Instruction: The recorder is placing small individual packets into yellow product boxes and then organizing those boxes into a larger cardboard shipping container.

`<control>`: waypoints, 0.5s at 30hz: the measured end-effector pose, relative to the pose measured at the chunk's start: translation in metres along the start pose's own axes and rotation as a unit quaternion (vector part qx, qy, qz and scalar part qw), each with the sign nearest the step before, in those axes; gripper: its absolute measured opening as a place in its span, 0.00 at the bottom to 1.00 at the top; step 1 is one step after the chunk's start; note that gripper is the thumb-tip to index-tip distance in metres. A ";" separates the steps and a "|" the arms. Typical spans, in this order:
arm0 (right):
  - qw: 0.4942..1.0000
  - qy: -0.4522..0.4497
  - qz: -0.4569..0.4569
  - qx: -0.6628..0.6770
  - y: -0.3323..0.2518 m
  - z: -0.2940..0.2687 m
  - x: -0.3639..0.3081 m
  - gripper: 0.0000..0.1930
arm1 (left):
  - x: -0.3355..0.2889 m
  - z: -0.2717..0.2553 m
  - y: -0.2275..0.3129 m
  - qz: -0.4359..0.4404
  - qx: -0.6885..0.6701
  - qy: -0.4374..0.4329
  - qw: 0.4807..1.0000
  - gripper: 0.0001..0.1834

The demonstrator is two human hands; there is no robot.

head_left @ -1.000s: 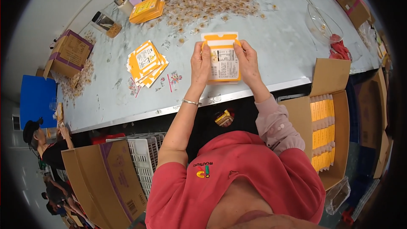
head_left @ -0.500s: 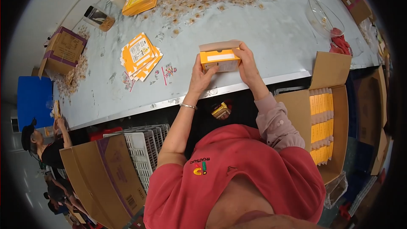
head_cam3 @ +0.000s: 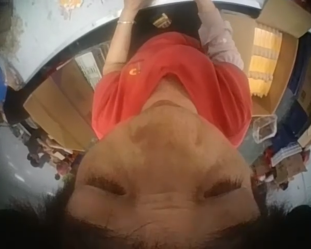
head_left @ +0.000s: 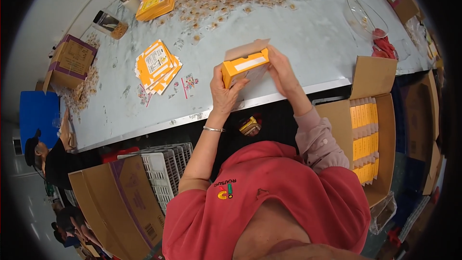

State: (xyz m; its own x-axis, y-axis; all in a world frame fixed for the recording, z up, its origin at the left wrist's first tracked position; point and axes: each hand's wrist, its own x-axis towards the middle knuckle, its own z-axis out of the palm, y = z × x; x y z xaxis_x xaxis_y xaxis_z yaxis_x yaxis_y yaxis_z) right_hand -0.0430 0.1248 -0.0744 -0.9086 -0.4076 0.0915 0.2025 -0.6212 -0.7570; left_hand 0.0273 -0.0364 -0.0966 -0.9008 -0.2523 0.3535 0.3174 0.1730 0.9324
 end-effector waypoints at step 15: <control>0.853 0.021 0.011 -0.521 -0.050 -0.008 0.019 0.24 | 0.009 0.006 0.009 0.097 0.212 0.006 0.973 0.25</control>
State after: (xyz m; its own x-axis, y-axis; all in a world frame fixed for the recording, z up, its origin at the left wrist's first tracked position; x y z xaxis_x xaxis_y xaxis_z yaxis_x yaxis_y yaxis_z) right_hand -0.0739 0.1537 -0.0400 -0.9256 -0.3731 0.0636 -0.1955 0.3274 -0.9244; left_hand 0.0203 -0.0315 -0.0858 -0.8320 -0.1872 0.5222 0.3276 0.5938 0.7349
